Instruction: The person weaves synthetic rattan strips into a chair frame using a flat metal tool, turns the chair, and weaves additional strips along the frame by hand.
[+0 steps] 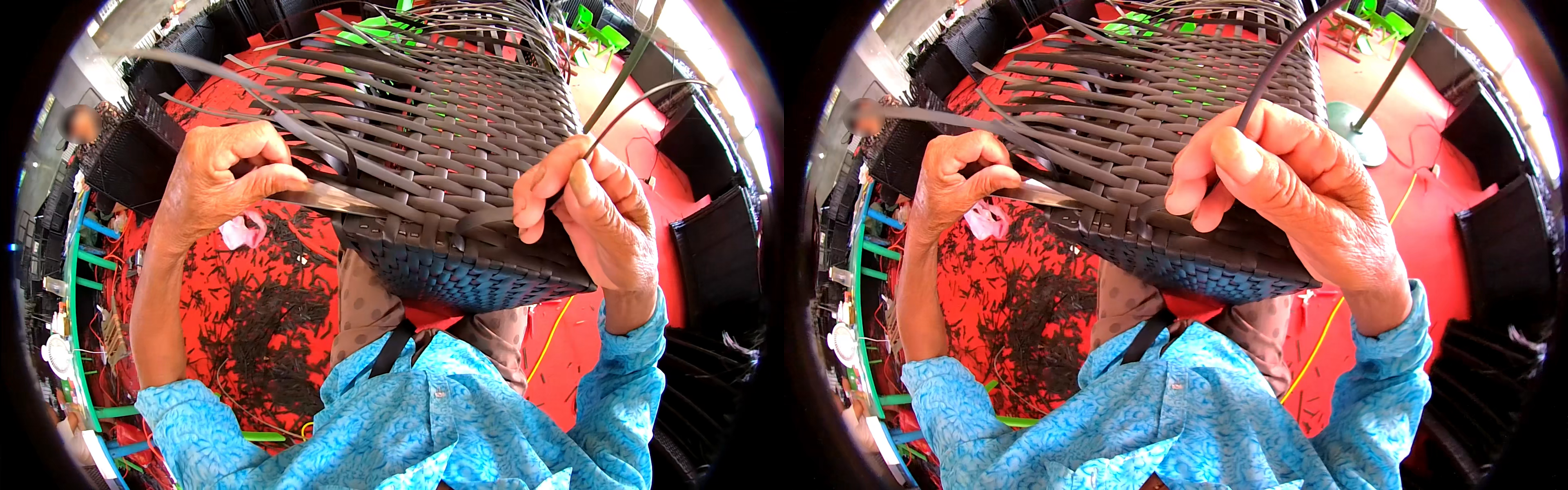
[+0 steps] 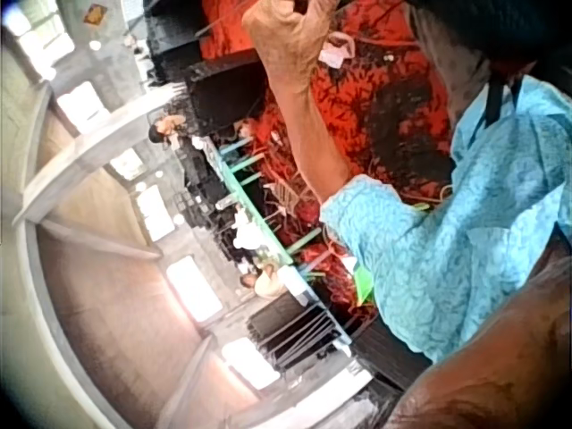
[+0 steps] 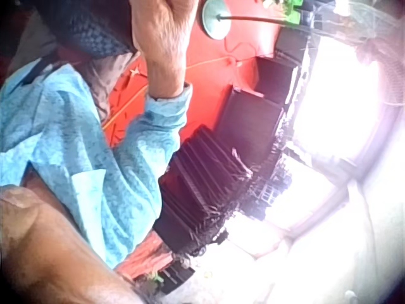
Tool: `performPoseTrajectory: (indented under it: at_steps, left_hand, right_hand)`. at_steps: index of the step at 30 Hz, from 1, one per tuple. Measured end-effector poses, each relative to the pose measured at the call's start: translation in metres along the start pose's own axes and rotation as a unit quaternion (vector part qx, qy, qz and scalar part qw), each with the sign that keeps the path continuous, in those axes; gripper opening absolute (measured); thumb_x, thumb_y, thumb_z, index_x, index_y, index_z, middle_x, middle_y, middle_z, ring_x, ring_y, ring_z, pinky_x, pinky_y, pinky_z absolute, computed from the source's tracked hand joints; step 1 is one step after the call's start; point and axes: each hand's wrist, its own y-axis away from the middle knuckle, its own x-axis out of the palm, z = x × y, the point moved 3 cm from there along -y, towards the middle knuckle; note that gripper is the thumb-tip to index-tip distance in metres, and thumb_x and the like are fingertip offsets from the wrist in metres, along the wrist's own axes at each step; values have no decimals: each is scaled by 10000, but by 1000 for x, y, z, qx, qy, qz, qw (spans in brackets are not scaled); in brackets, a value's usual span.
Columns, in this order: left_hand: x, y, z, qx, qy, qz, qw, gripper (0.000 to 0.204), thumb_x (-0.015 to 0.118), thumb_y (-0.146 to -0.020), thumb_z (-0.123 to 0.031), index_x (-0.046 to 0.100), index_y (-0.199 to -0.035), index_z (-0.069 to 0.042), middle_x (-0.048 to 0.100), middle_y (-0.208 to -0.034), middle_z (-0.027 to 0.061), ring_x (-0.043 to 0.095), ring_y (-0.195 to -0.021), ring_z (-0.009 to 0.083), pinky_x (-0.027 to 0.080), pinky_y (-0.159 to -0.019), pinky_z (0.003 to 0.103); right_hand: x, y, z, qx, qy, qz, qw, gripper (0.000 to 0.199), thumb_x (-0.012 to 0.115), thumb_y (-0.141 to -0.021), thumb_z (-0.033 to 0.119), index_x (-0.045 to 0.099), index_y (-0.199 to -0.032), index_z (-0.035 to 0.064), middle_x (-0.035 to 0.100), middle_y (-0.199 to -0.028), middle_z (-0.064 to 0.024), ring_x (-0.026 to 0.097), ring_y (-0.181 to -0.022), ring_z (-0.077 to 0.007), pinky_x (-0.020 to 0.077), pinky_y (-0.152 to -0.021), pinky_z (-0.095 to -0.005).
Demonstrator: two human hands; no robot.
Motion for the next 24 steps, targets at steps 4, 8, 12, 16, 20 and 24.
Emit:
performPoseTrajectory:
  at_steps: [4,8,12,16,20,24]
  left_hand:
    - [4,-9,9,75,-43,-54,995,243,730,-802,-173,596,-683,-8,532,-589,8,486,-527,48,369,-474,224]
    - [14,-18,23,93,-24,-65,993,282,716,-824,-229,597,-681,-18,428,-543,-10,393,-504,54,317,-450,251]
    - [17,-23,26,37,44,-28,998,289,707,-835,-235,586,-673,-29,403,-549,-21,366,-518,48,294,-451,247]
    - [9,-18,12,-13,60,24,998,378,740,-799,-301,543,-635,-23,431,-553,-16,385,-529,43,299,-455,247]
    - [-5,-4,-5,-25,-6,3,1000,353,741,-798,-250,525,-638,-21,448,-548,-10,380,-503,43,294,-438,247]
    - [-9,-2,-6,-27,-5,16,999,329,738,-797,-217,525,-641,-22,452,-554,-9,400,-525,39,307,-456,243]
  right_hand:
    - [-1,-1,0,14,22,7,1000,303,402,-1005,265,520,-924,-2,580,-803,-144,561,-730,-187,467,-627,-277]
    - [-1,-3,-1,9,12,14,1000,318,378,-1012,265,518,-920,-5,576,-793,-158,556,-725,-194,467,-585,-276]
    - [0,-4,-2,18,3,12,1000,328,362,-1016,272,515,-919,-3,571,-782,-161,548,-708,-193,466,-563,-271]
    - [0,-4,-2,21,8,22,1000,328,355,-1017,275,508,-928,-1,569,-779,-164,542,-677,-188,467,-562,-265]
    - [-1,-2,-2,25,9,19,999,321,353,-1018,273,502,-937,0,570,-787,-170,535,-642,-182,469,-565,-267]
    - [-2,-3,-5,27,-39,20,999,323,408,-1007,267,551,-937,-15,612,-842,-128,573,-664,-138,476,-623,-239]
